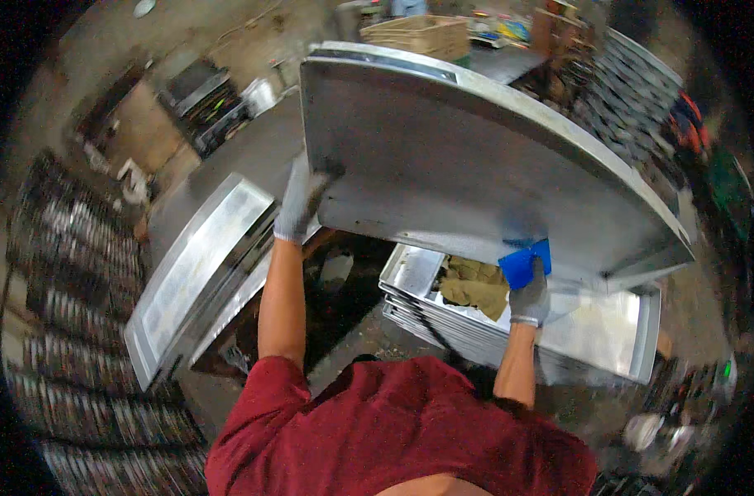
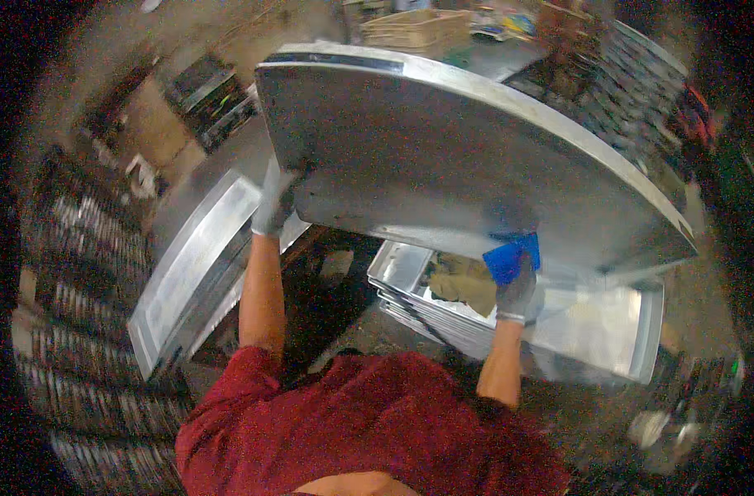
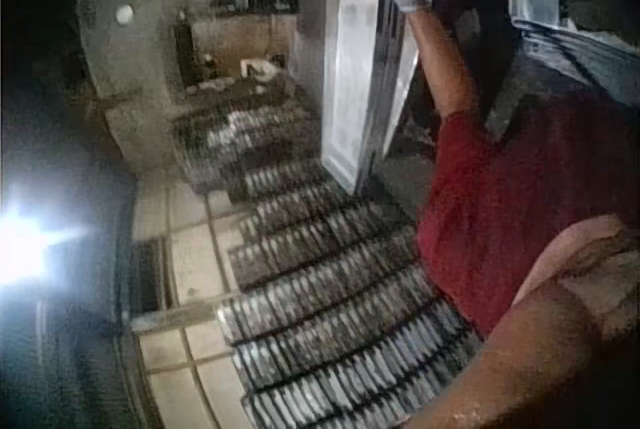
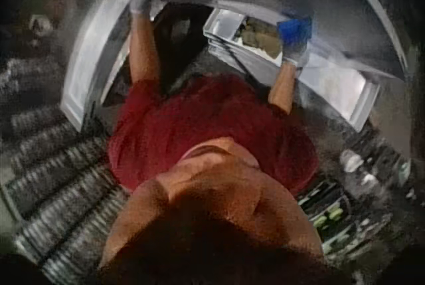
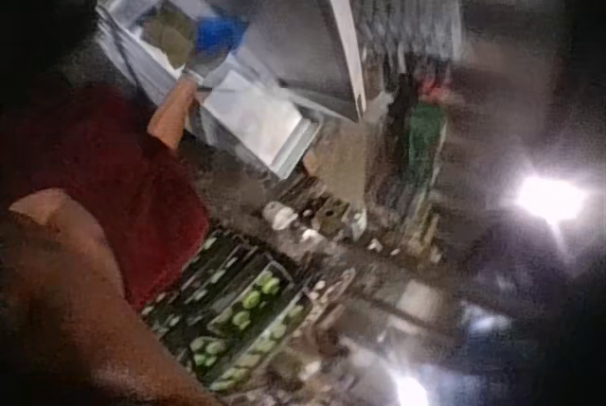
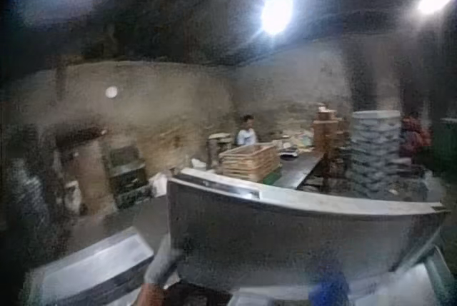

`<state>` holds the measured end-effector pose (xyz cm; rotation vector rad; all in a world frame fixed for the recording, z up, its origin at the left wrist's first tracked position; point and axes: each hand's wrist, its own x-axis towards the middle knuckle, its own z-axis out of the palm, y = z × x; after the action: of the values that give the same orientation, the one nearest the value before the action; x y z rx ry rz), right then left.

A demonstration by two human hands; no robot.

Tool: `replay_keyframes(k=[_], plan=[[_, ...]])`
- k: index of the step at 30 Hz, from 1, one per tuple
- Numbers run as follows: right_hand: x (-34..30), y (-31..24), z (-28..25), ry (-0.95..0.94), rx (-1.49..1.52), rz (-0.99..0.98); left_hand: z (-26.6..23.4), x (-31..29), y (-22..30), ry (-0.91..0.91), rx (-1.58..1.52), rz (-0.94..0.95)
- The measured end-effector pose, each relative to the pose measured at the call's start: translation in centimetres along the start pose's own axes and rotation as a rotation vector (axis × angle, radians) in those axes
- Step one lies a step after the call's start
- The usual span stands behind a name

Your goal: The person wipes the interior of a large rectangular metal tray using a blue scrubber and a cloth. They repeatedly clean the tray and stack it with other trays on a metal table in a workshop.

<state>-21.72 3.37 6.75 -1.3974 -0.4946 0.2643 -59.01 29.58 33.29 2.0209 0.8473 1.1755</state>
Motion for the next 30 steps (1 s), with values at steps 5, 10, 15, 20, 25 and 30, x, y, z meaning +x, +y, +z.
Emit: replay_keyframes(k=[5,10,15,20,25,30], plan=[[-5.6,-7.1,9.0,-0.321,0.436,0.347,-8.2,-17.4,-14.0,0.341,-0.187,-0.345],[-12.0,-6.8,19.7,-0.770,0.008,0.135,-19.0,-33.3,-15.1,0.868,-0.196,-0.585],[-21.8,-6.2,32.6,-1.301,-0.349,0.003,-29.8,-48.0,-11.0,1.063,-0.083,-0.626],[-37.4,-13.3,41.4,-1.671,-0.405,0.167,-38.3,-63.3,-8.5,1.324,-0.091,-0.738],[-47.5,-12.5,52.6,-1.844,-0.176,0.166,-50.3,-67.6,-9.6,1.375,-0.073,-0.837],[-53.6,-13.2,62.2,-1.898,-0.140,0.095,-63.8,-71.6,-15.8,1.203,0.181,-0.892]])
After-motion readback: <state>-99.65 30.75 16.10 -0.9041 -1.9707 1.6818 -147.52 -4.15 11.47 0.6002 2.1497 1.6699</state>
